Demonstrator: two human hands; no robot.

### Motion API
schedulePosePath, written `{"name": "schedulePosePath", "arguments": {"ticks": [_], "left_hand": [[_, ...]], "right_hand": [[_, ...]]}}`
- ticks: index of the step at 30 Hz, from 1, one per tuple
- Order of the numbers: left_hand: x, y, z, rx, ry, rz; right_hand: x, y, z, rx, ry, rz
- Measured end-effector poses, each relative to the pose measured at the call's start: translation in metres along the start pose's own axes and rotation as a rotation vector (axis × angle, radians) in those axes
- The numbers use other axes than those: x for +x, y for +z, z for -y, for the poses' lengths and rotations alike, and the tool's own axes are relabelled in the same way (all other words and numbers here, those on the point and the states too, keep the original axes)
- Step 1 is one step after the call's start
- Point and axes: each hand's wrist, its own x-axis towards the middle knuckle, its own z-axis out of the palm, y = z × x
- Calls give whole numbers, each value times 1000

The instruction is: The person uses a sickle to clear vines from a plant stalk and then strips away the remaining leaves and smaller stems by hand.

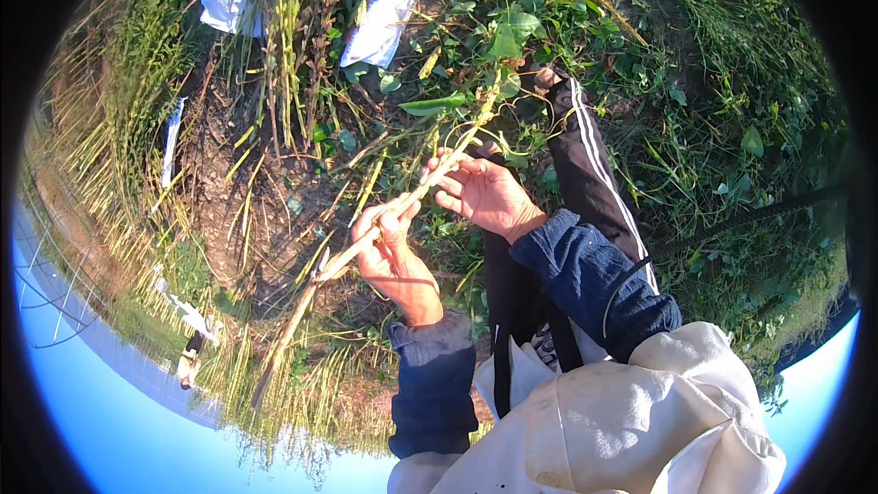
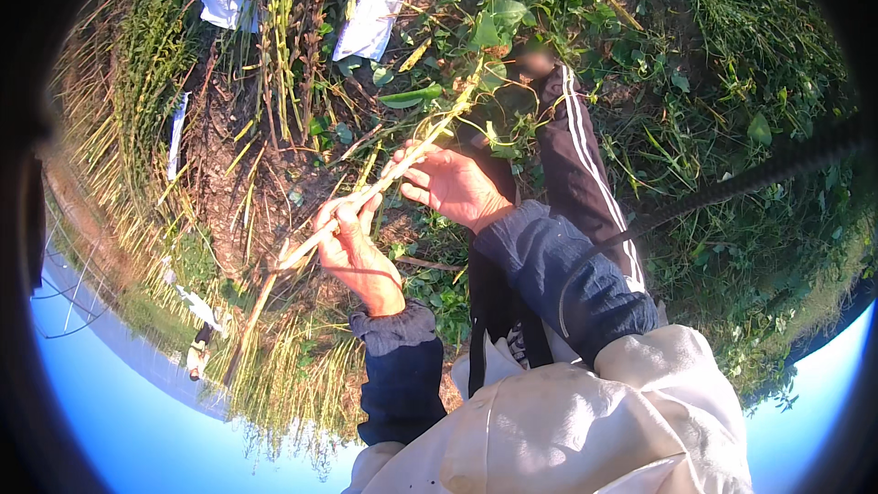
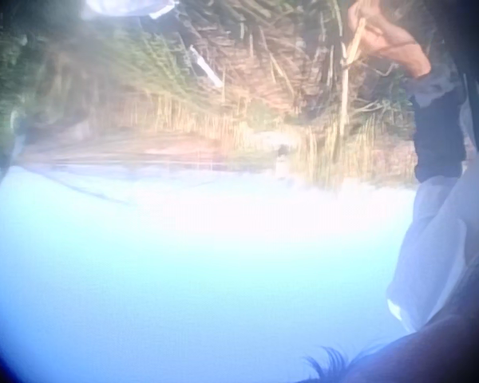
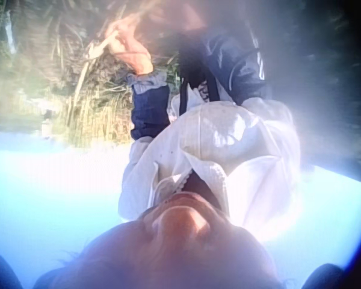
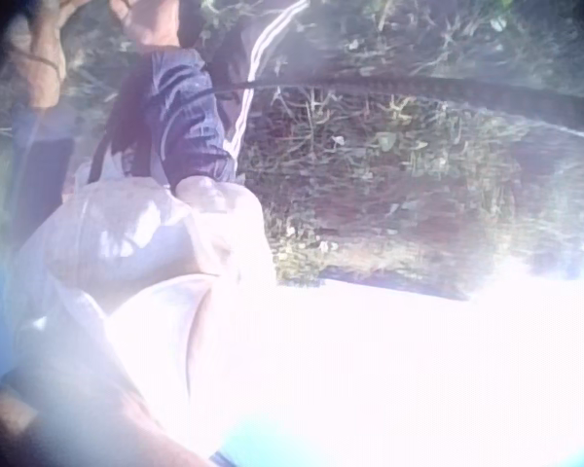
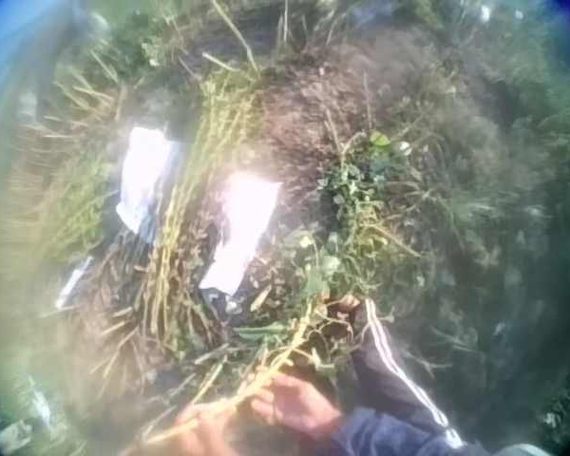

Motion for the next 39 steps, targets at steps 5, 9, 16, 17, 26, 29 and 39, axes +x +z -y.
{"name": "schedulePosePath", "arguments": {"ticks": [5, 9, 16, 17, 26, 29, 39], "left_hand": [[4, -4, 3, -67, -25, -21], [6, -5, 5, -51, -11, -11], [7, -6, 11, -31, 41, 53], [7, -5, 12, -28, 50, 63], [6, -18, 27, 21, 122, 98], [7, -22, 19, -30, 88, 50], [3, -19, -17, -45, 127, 20]], "right_hand": [[8, -8, -5, -21, -36, 51], [3, -6, -3, -51, 5, -20], [1, -7, -7, -50, -34, -94], [0, -7, -7, -56, -45, -133], [-40, 2, 19, 135, -142, -375], [-41, -17, 59, 74, -374, -454], [-2, -62, -7, -795, -102, -683]]}}
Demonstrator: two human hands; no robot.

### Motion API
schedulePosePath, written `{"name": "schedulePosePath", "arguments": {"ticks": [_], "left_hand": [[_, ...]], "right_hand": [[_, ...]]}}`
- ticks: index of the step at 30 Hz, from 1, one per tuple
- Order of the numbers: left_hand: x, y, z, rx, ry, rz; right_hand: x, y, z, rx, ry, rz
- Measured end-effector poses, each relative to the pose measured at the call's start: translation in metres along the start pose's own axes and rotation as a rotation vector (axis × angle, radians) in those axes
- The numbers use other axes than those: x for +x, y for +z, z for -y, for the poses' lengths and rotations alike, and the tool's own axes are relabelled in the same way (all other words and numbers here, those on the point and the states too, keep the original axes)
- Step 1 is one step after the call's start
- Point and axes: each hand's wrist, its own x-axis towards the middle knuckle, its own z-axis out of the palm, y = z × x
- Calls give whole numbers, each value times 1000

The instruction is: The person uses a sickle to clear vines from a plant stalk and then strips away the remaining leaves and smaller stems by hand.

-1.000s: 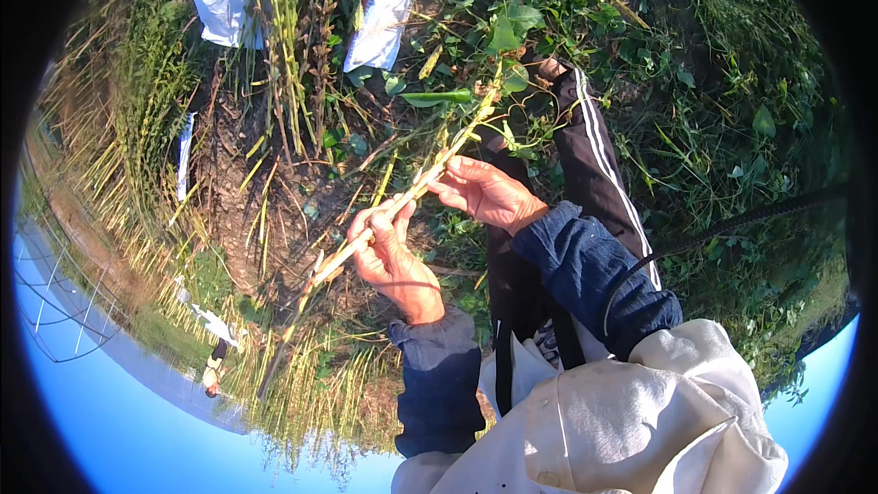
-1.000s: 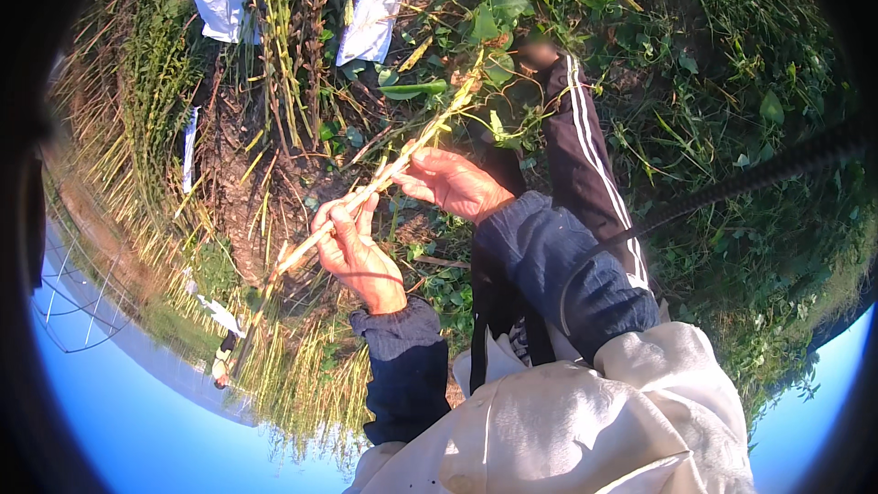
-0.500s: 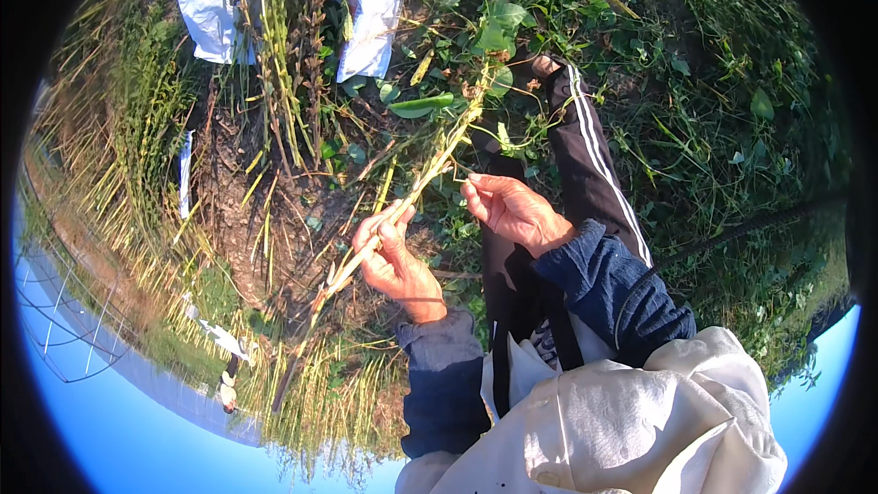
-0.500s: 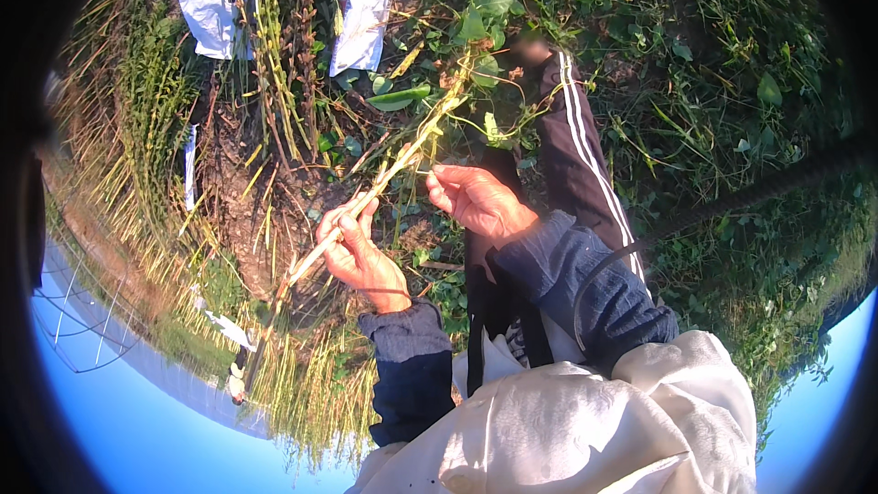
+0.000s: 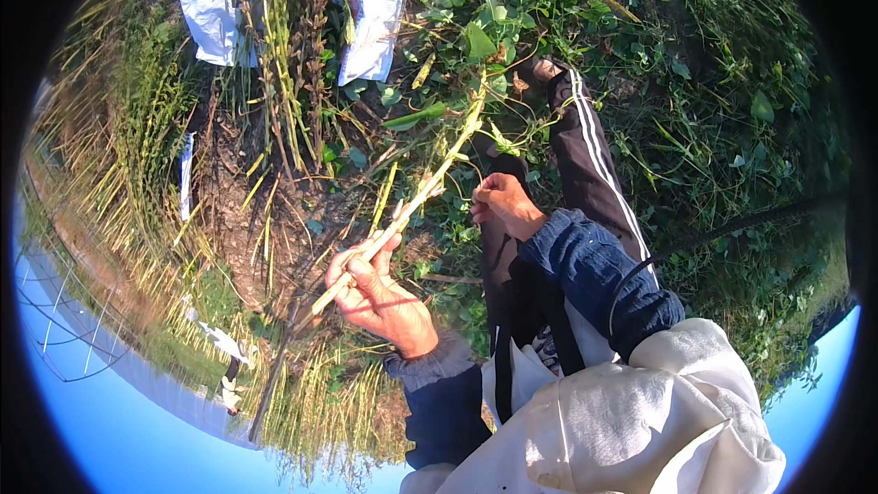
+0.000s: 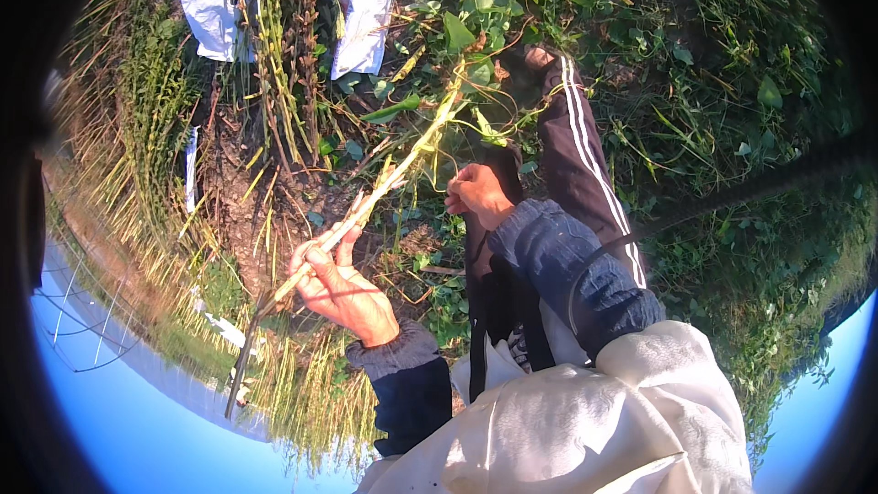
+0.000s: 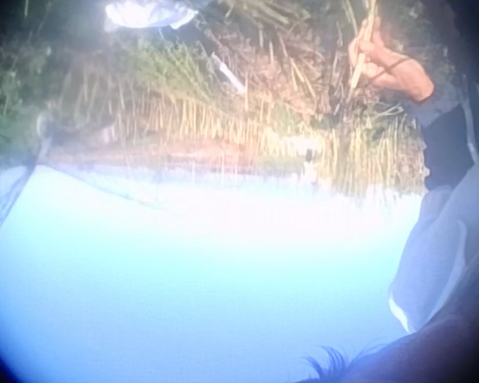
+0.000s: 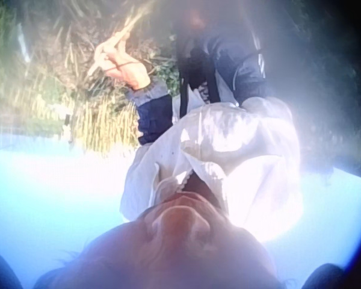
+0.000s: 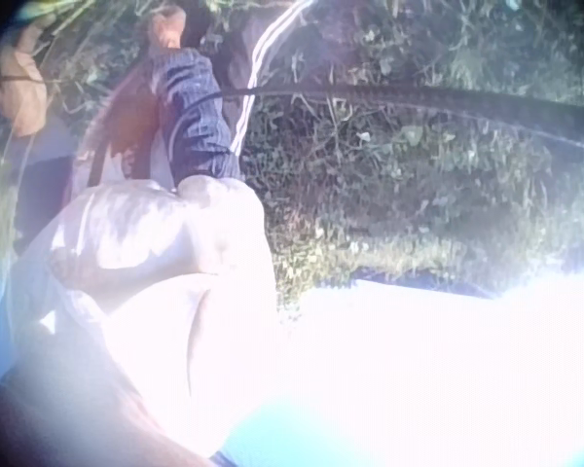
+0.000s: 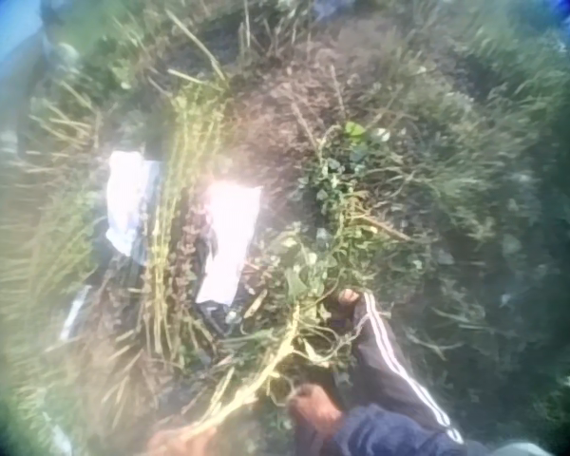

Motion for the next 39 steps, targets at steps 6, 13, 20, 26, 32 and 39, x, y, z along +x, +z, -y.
{"name": "schedulePosePath", "arguments": {"ticks": [6, 13, 20, 26, 32, 39], "left_hand": [[-8, 3, -8, -28, -56, -1], [-15, -16, 5, 26, 0, 67], [-30, -19, 7, 136, 61, 264], [-45, -16, 9, 113, 96, 248], [-61, -9, 9, 45, 27, 145], [-76, -4, 14, 58, 21, 113]], "right_hand": [[-26, 73, -2, 101, -54, 716], [-35, -40, 41, -814, -441, -112], [-1, 36, 162, -1681, -560, 568], [32, 57, 135, -2323, -171, 985], [59, 61, 117, -2236, 129, 1296], [72, 64, 103, -2075, 372, 1453]]}}
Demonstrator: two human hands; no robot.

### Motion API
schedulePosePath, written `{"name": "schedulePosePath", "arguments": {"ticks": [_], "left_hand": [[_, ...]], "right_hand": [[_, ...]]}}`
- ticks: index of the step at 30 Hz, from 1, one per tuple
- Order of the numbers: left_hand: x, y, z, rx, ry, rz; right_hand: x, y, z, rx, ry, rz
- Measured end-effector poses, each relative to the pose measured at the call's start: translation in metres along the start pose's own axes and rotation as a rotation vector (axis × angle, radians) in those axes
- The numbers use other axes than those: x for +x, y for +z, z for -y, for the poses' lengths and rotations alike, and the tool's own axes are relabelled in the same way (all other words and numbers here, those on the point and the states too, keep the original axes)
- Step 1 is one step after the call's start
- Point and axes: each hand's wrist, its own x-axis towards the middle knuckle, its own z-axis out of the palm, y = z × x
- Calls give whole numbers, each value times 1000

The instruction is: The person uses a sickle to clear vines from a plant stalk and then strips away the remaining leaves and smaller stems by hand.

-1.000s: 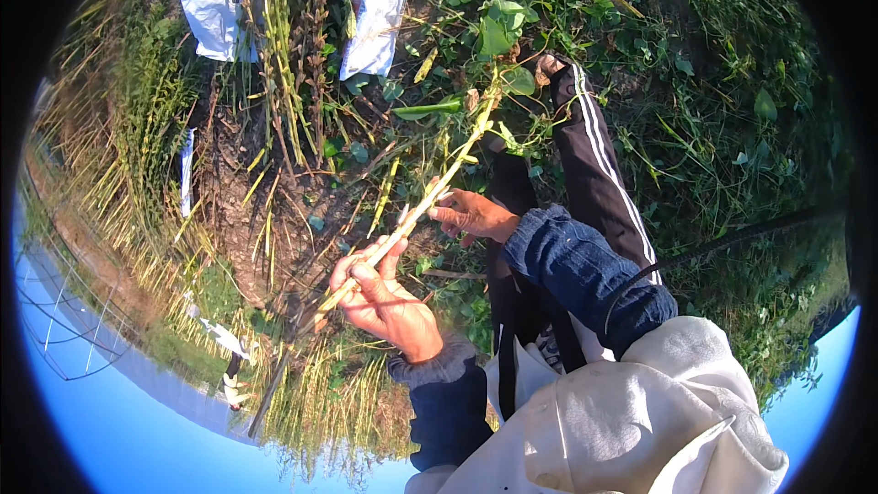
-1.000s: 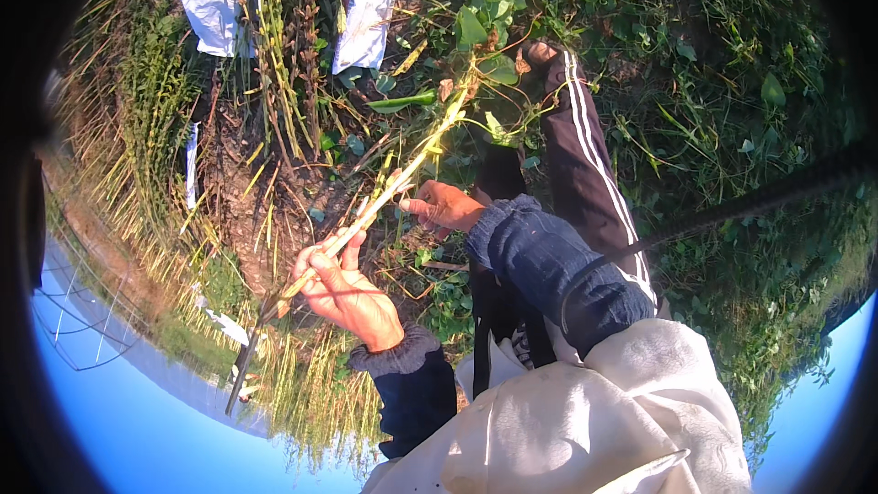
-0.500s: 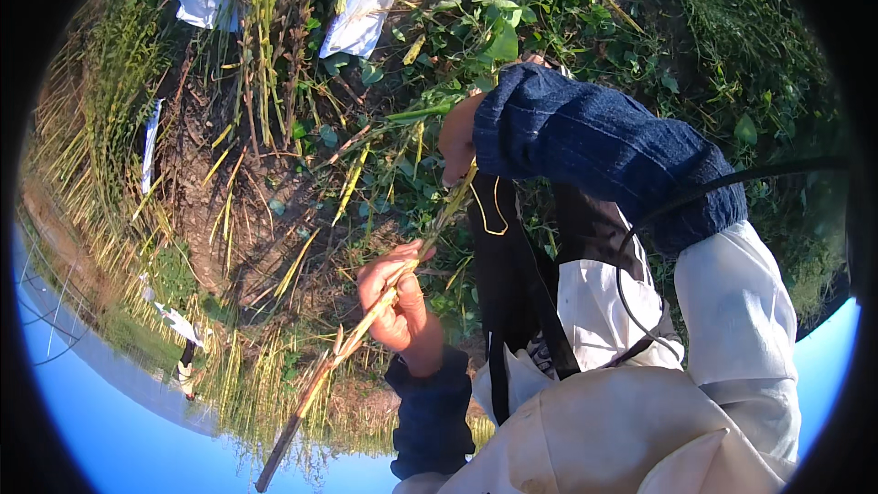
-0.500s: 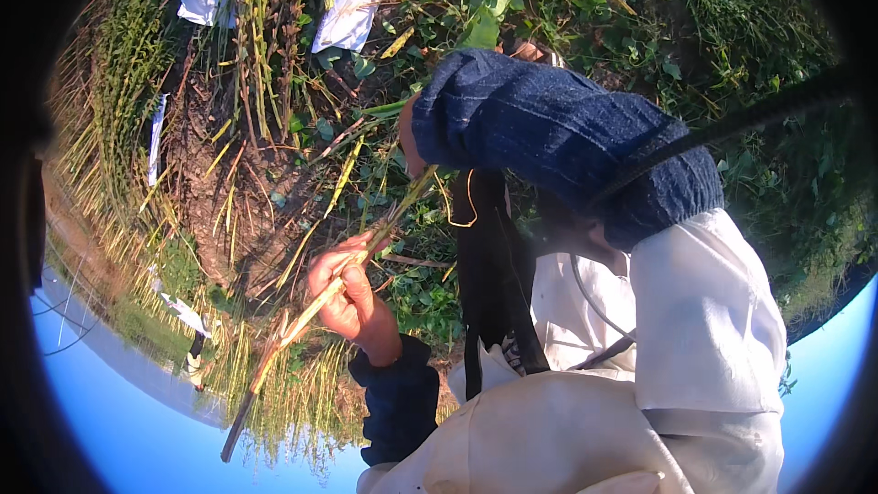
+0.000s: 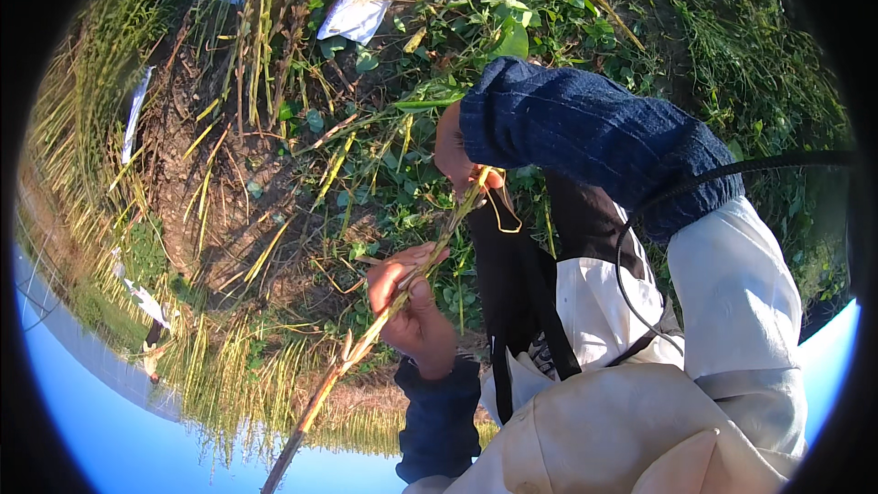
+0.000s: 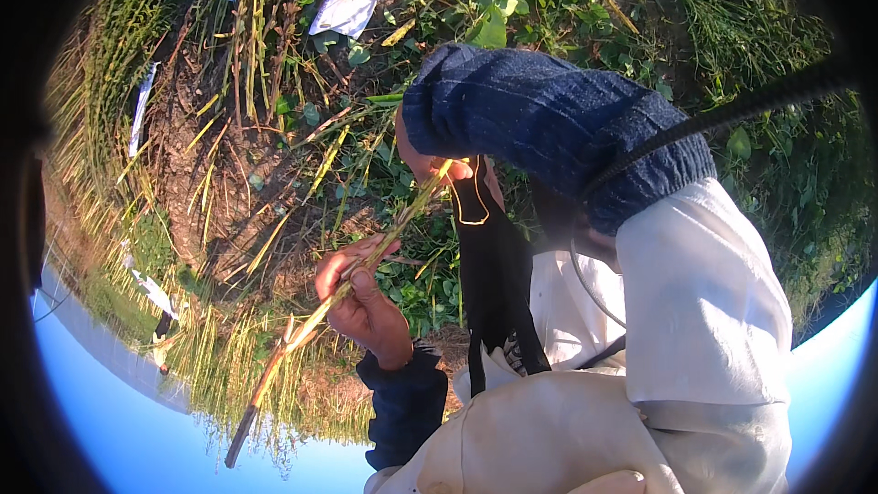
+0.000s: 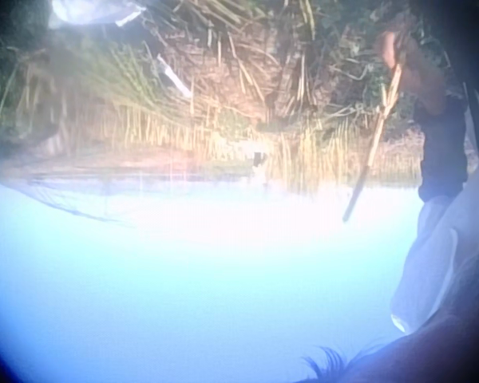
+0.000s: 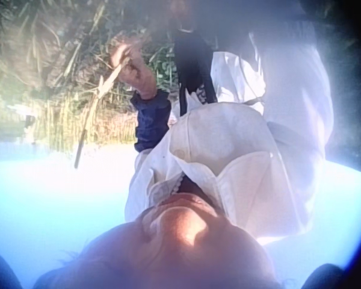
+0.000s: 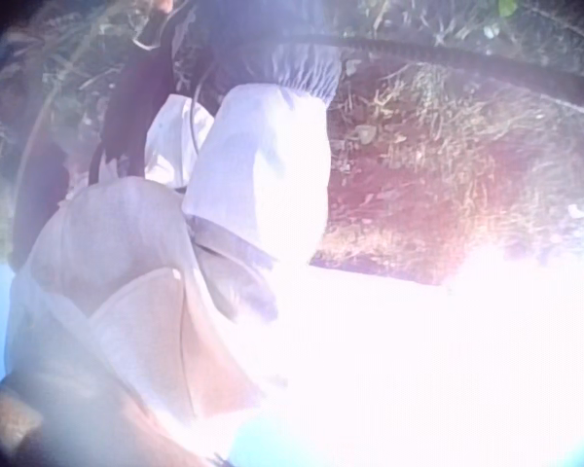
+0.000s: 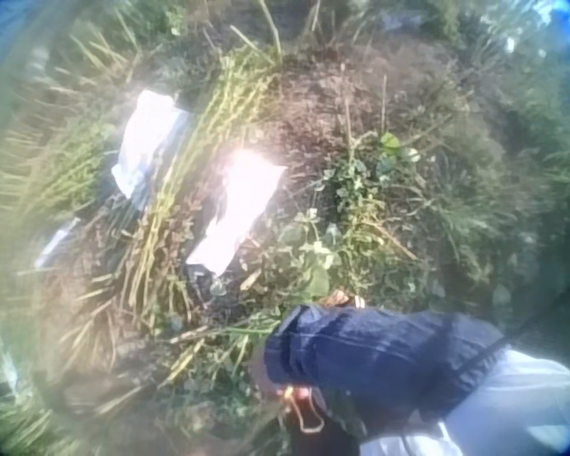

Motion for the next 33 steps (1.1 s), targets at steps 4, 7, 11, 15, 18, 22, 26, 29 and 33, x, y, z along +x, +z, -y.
{"name": "schedulePosePath", "arguments": {"ticks": [4, 7, 11, 15, 18, 22, 26, 29, 33], "left_hand": [[-2, 7, -2, -5, 23, 19], [-5, 2, -1, 41, -6, -66], [-9, 2, -1, 84, -24, -62], [-4, 4, 5, -7, -104, -202], [-2, -10, 19, -77, -108, -305], [10, -29, 27, -170, -152, -377], [28, -42, 23, -258, -204, -508], [44, -48, 13, -307, -218, -509], [51, -47, 4, -300, -183, -448]], "right_hand": [[2, 1, 0, 138, -67, 99], [-5, -3, 10, 393, -271, -62], [-41, 0, 13, 1078, -498, -554], [-116, 8, -7, 1445, -1048, -985], [-170, 39, -46, 1332, -1440, -1186], [-242, 153, -83, 1515, -1822, -1589], [-205, 276, -156, 1953, -996, -2043], [-153, 317, -137, 1882, 421, -1705], [-98, 345, -153, 789, 810, -2195]]}}
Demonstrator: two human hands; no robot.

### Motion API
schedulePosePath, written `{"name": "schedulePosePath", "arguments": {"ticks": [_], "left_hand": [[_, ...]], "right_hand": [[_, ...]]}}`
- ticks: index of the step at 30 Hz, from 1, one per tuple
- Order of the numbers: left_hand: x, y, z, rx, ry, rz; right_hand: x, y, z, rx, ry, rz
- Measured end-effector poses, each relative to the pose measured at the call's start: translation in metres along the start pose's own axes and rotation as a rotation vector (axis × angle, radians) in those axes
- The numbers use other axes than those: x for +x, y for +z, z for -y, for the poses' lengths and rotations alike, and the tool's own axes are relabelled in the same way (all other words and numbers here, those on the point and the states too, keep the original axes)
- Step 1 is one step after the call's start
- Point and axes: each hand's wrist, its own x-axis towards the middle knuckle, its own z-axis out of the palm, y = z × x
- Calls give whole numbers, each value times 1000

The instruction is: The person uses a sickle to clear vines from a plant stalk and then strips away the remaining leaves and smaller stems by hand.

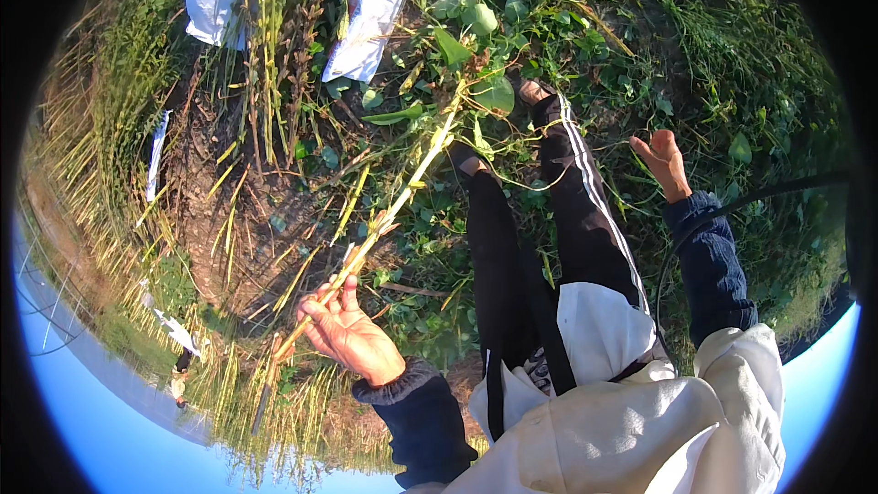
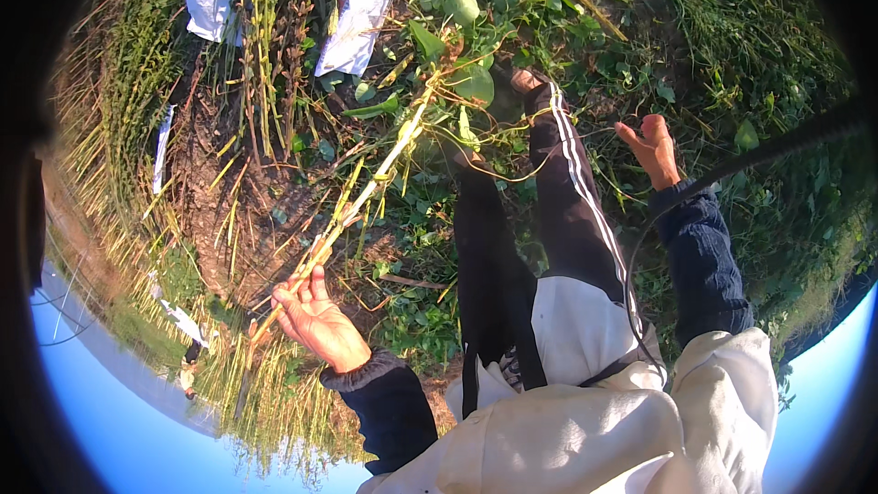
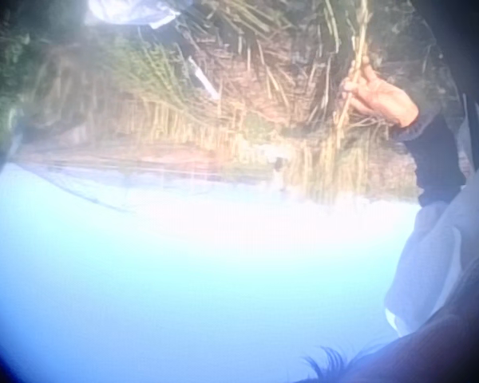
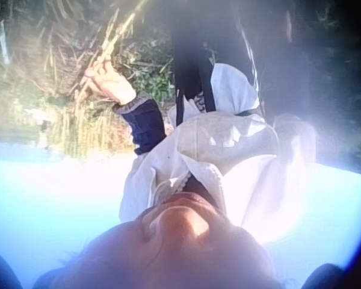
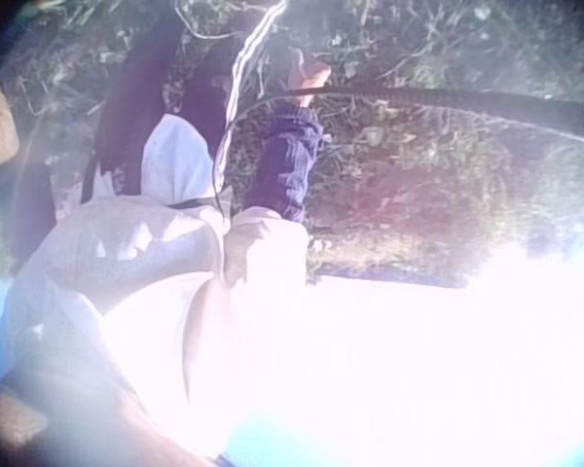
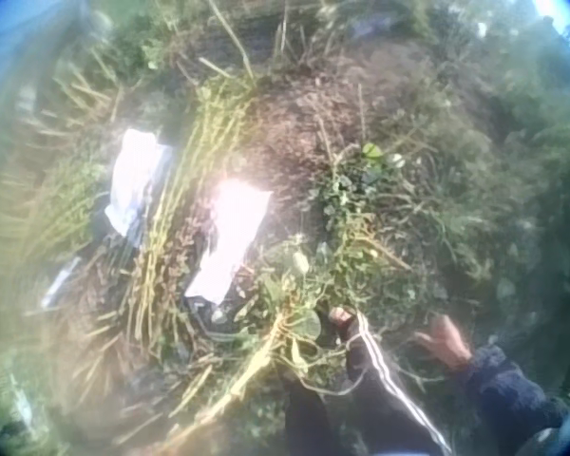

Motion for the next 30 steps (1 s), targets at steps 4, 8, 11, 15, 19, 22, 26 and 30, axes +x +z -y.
{"name": "schedulePosePath", "arguments": {"ticks": [4, 8, 11, 15, 19, 22, 26, 30], "left_hand": [[1, 4, -1, 43, 53, 36], [-7, 15, -14, 158, 123, 223], [-24, 18, -19, 252, 179, 308], [-35, 18, -15, 327, 362, 526], [-57, 30, -22, 342, 278, 424], [-61, 24, -21, 345, 250, 398], [-62, 12, -16, 345, 272, 175], [-39, -13, -24, 141, 98, -39]], "right_hand": [[0, -1, 118, -604, 101, 896], [8, 22, 188, -149, -417, 552], [27, 59, 263, 53, -748, 543], [52, 140, 301, -239, -813, 1103], [38, 206, 270, -953, -954, 1194], [20, 242, 247, -935, -971, 1059], [8, 217, 275, -83, -714, 690], [29, 171, 280, 1020, -44, 694]]}}
